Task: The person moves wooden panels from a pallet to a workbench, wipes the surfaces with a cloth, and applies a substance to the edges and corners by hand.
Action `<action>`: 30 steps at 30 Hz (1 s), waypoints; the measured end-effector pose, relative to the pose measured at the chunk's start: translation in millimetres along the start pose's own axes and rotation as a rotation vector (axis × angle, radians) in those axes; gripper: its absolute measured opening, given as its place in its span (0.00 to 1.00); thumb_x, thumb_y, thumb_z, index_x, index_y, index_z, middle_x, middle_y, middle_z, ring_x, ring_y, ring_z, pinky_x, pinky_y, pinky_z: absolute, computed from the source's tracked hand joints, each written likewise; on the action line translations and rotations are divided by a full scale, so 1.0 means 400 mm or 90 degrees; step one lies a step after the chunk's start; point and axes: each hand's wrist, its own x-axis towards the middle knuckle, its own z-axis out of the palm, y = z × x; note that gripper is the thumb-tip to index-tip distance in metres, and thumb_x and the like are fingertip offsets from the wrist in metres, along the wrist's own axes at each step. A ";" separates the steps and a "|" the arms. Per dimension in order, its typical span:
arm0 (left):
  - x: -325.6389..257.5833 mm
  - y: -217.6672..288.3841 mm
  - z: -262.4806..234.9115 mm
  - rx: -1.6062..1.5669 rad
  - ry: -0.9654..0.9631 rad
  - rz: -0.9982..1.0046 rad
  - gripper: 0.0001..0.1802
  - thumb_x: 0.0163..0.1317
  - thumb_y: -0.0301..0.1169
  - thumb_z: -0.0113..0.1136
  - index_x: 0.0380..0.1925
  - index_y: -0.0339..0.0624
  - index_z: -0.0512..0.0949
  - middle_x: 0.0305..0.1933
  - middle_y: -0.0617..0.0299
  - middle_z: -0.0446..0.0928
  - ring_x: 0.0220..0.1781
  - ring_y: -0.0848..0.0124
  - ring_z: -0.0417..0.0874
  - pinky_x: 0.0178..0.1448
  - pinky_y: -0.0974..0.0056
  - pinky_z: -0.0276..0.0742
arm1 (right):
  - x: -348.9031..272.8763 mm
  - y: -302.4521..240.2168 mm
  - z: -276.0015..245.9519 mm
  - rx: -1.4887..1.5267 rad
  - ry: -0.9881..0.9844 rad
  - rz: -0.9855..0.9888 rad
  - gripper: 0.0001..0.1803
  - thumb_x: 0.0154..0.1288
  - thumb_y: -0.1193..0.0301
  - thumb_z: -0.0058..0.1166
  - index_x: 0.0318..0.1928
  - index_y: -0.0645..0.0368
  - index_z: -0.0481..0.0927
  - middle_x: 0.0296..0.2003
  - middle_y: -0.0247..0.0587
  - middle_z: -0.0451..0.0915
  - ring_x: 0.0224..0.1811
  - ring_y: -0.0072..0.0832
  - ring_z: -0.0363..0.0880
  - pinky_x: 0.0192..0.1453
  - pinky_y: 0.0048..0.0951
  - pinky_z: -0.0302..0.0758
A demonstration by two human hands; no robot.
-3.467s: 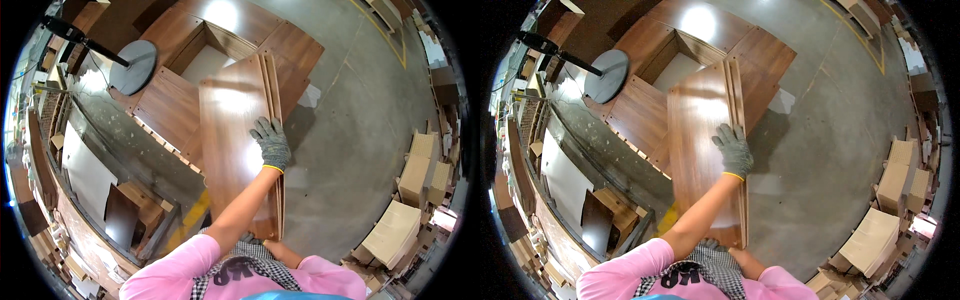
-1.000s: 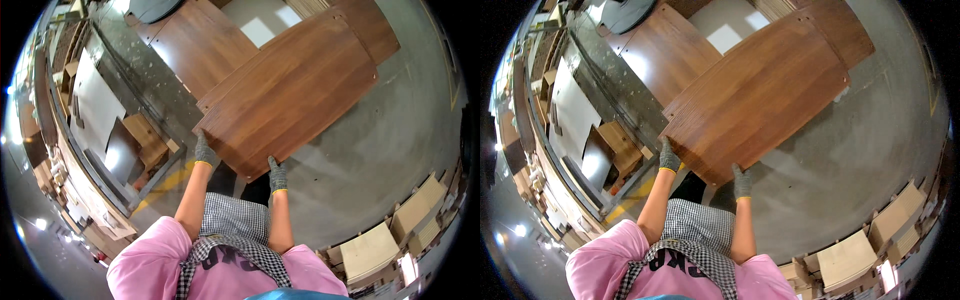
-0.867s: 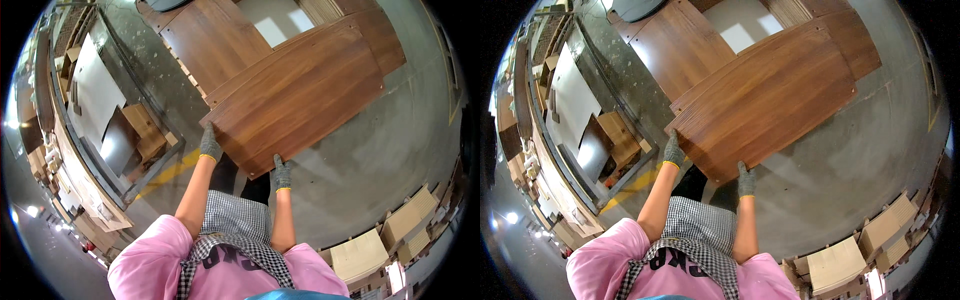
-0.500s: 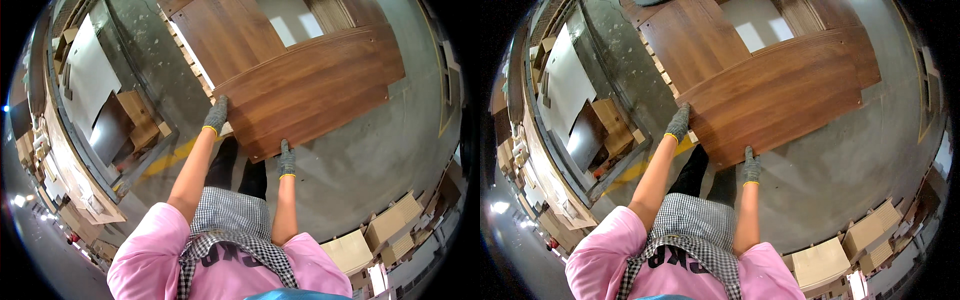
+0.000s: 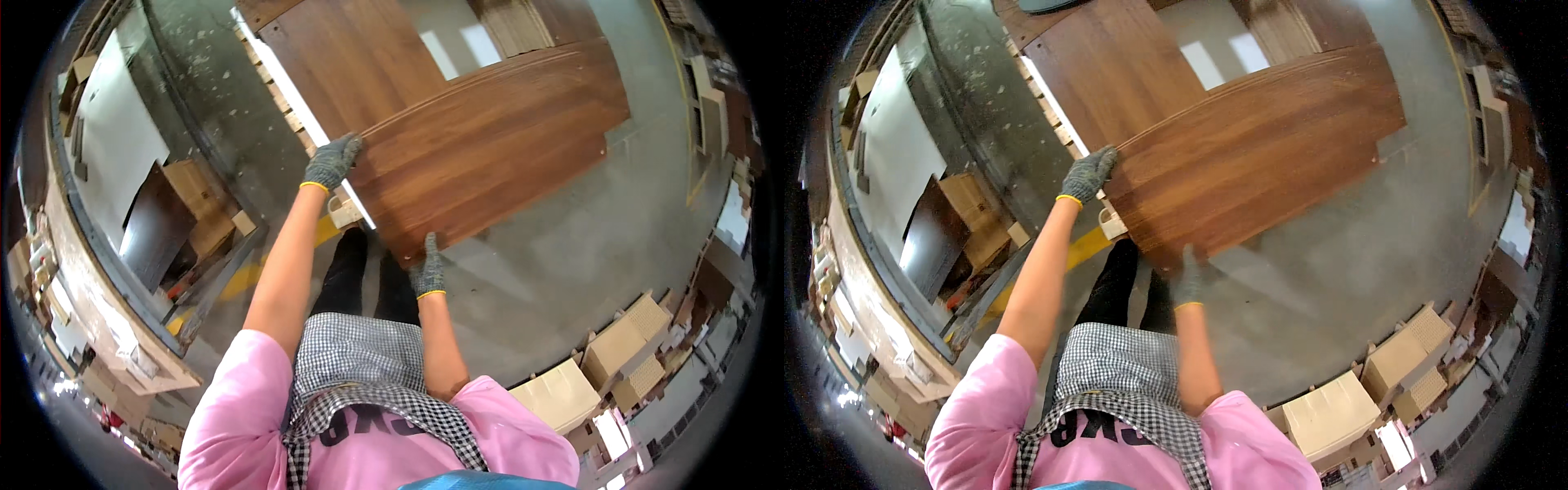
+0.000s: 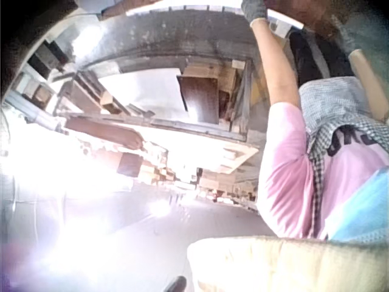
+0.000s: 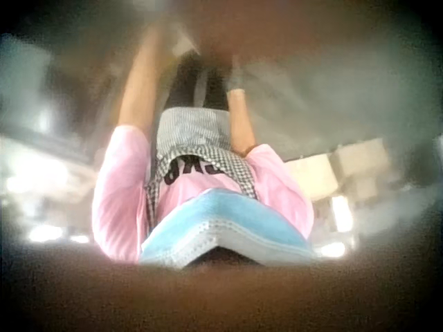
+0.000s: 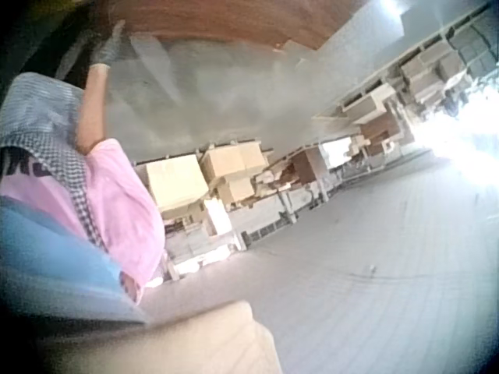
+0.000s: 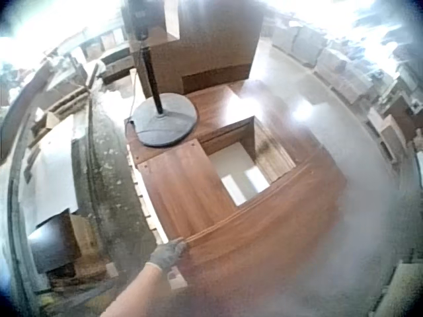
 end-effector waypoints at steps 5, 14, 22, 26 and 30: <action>-0.007 0.014 -0.009 -0.040 -0.026 -0.010 0.33 0.74 0.58 0.41 0.62 0.46 0.75 0.54 0.48 0.82 0.52 0.54 0.85 0.61 0.55 0.76 | 0.028 0.013 -0.051 -0.018 0.008 -0.023 0.38 0.69 0.58 0.61 0.72 0.55 0.60 0.70 0.44 0.64 0.69 0.40 0.66 0.68 0.47 0.70; 0.023 -0.108 -0.011 0.166 0.039 0.146 0.31 0.75 0.56 0.34 0.61 0.48 0.74 0.50 0.47 0.83 0.50 0.50 0.85 0.57 0.49 0.76 | 0.066 -0.035 -0.202 -0.349 0.095 -0.013 0.36 0.69 0.44 0.54 0.68 0.51 0.67 0.62 0.42 0.73 0.62 0.38 0.72 0.62 0.41 0.73; 0.021 0.221 -0.021 0.233 0.023 0.116 0.25 0.72 0.50 0.44 0.50 0.43 0.79 0.54 0.42 0.80 0.58 0.44 0.79 0.62 0.46 0.73 | -0.021 -0.299 -0.201 -0.130 0.273 -0.104 0.27 0.71 0.46 0.50 0.61 0.48 0.72 0.47 0.32 0.78 0.53 0.33 0.73 0.55 0.41 0.72; 0.074 0.397 0.010 0.284 0.010 0.152 0.28 0.72 0.52 0.44 0.54 0.39 0.77 0.59 0.42 0.77 0.62 0.45 0.76 0.65 0.49 0.72 | 0.043 -0.463 -0.158 -0.031 0.302 -0.166 0.38 0.69 0.45 0.53 0.71 0.53 0.64 0.64 0.44 0.71 0.64 0.42 0.70 0.68 0.47 0.68; 0.195 0.633 0.124 0.211 0.006 0.246 0.31 0.71 0.52 0.48 0.61 0.39 0.72 0.65 0.43 0.72 0.67 0.47 0.72 0.70 0.50 0.66 | 0.188 -0.690 -0.224 -0.061 0.270 -0.190 0.43 0.68 0.45 0.54 0.75 0.54 0.59 0.72 0.45 0.61 0.71 0.43 0.64 0.72 0.46 0.64</action>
